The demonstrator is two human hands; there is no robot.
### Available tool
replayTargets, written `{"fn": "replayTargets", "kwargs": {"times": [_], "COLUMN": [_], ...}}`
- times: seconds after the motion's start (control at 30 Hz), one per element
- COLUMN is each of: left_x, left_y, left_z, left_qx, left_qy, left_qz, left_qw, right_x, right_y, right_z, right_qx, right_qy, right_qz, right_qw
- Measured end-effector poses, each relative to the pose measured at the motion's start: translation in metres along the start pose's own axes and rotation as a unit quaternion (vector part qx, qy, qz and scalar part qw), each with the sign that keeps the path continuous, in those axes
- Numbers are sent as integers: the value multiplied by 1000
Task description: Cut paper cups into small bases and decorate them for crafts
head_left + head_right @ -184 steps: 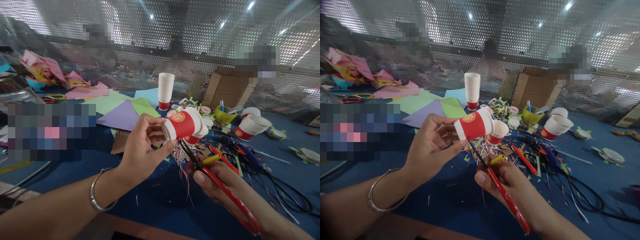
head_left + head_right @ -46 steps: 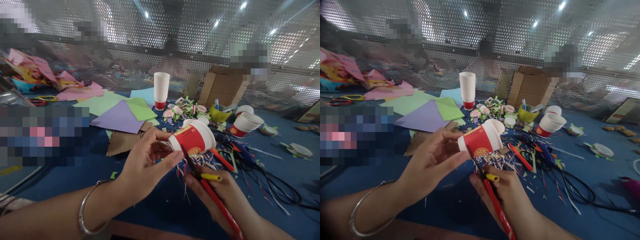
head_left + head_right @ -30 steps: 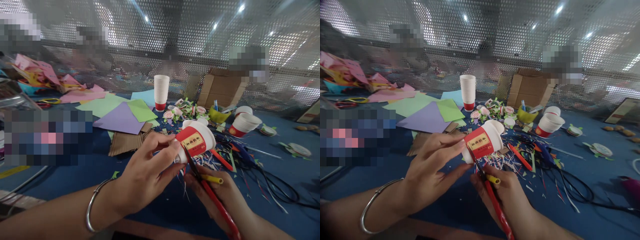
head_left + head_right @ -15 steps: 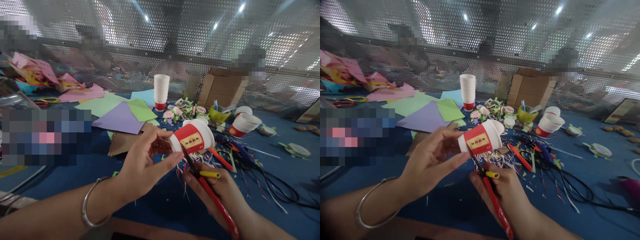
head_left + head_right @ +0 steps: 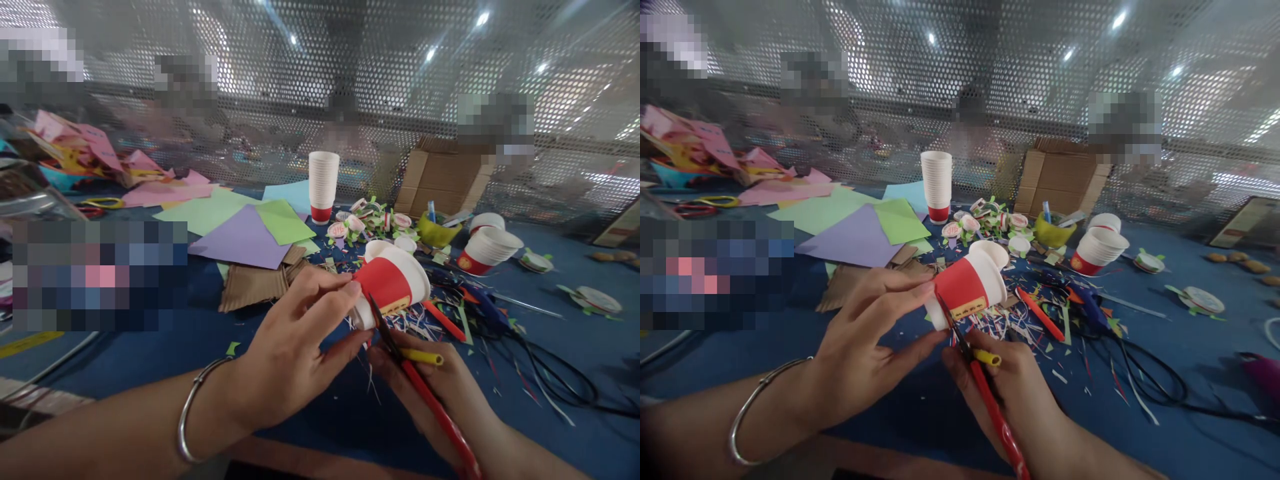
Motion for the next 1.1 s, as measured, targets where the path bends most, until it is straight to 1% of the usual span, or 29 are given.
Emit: {"fn": "replayTargets", "kwargs": {"times": [0.03,0.1,0.13,0.17,0.23,0.27,0.3,0.37,0.43,0.47,0.63,0.73,0.8,0.9,0.97,1.03,1.1], "left_x": [-2,-12,-18,-25,-36,-40,-43,-46,-45,-44,-30,-20,-13,-6,-5,-6,-11], "left_y": [-1,-3,-6,-10,-19,-23,-25,-25,-21,-18,-7,-7,-7,-6,-6,-8,-8], "left_z": [0,0,1,2,4,4,4,4,3,2,4,3,1,0,-1,0,0], "left_qx": [7,38,56,70,75,72,68,63,60,59,55,23,-4,-24,-31,-26,-2], "left_qy": [18,84,126,171,248,274,292,304,292,278,180,126,90,48,31,34,66], "left_qz": [26,130,197,262,346,367,377,381,375,365,254,183,124,48,26,36,95], "left_qw": [999,987,971,947,902,886,876,871,878,887,949,975,988,997,999,998,993], "right_x": [0,-1,-2,-2,-2,-2,-1,0,0,0,-1,-3,-2,1,1,1,0], "right_y": [0,2,2,3,4,4,5,4,4,3,2,1,0,-1,-1,-1,0], "right_z": [0,0,-1,-2,-4,-5,-7,-8,-8,-8,-4,-3,-2,-1,-1,-1,-1], "right_qx": [0,-1,-1,1,4,5,5,5,1,-2,-7,-1,-1,-6,-9,-15,-13], "right_qy": [-8,-20,-20,-18,-5,0,5,13,13,13,3,1,-13,-26,-26,-23,-18], "right_qz": [-2,-3,-4,-3,7,13,21,33,36,38,24,21,17,5,-1,-3,0], "right_qw": [1000,1000,1000,1000,1000,1000,1000,999,999,999,1000,1000,1000,1000,1000,1000,1000]}}
Point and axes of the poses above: each hand's wrist, its own z-axis away from the middle knuckle, its own y-axis out of the back of the hand, x = y × z, the point moved 7 cm from there along -z, towards the middle knuckle, and after that the axes turned 11 degrees about z, right-handed, at the moved point
